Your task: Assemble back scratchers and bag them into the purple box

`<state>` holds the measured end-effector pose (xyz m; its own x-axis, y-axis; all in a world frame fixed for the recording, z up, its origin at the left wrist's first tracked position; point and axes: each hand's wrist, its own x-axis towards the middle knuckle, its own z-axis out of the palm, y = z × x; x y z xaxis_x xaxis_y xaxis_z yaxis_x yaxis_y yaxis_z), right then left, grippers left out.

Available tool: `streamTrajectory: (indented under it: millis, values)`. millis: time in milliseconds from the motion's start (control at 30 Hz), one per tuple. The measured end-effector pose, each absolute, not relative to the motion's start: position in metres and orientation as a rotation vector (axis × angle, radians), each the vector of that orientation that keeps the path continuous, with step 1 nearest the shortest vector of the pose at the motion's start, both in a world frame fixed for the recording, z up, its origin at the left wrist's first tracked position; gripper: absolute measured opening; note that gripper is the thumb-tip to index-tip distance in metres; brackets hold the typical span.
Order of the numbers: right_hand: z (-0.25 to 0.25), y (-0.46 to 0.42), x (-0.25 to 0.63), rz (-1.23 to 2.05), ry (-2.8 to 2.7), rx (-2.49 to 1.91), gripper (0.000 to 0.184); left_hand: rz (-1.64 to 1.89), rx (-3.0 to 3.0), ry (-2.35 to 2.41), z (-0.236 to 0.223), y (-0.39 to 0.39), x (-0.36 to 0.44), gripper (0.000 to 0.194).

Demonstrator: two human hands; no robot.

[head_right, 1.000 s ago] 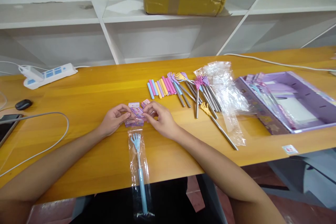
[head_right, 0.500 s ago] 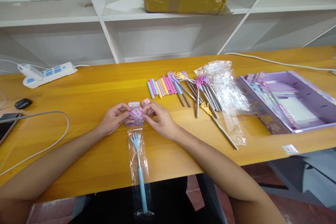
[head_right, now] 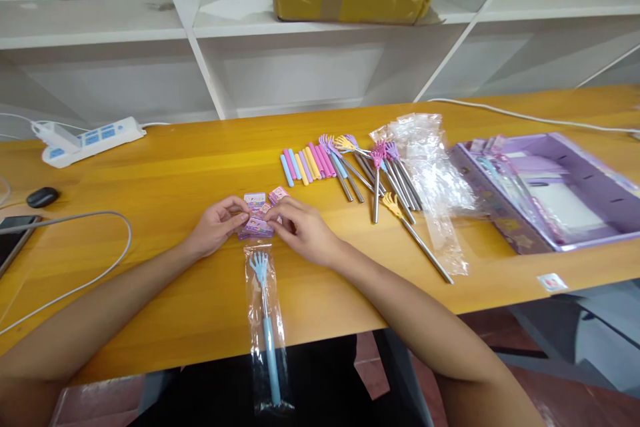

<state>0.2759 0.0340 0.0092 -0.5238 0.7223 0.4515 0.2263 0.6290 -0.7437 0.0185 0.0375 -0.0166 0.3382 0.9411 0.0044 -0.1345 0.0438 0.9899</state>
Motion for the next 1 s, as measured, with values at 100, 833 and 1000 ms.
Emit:
streamTrajectory:
  millis: [100, 833, 1000]
  values:
    - [0.0081, 0.0341, 0.2758, 0.79, -2.095, -0.721, 0.014, 0.993, 1.238, 0.858, -0.0167, 0.0375, 0.0182, 0.025]
    - [0.0085, 0.0315, 0.2795, 0.74, -2.345, -0.644, 0.035, 0.965, 1.259, 0.864, -0.0146, 0.0362, 0.0177, 0.026]
    - [0.0066, 0.0304, 0.2785, 0.75, -2.408, -0.646, 0.039, 0.956, 1.266, 0.874, -0.0144, 0.0366, 0.0178, 0.027]
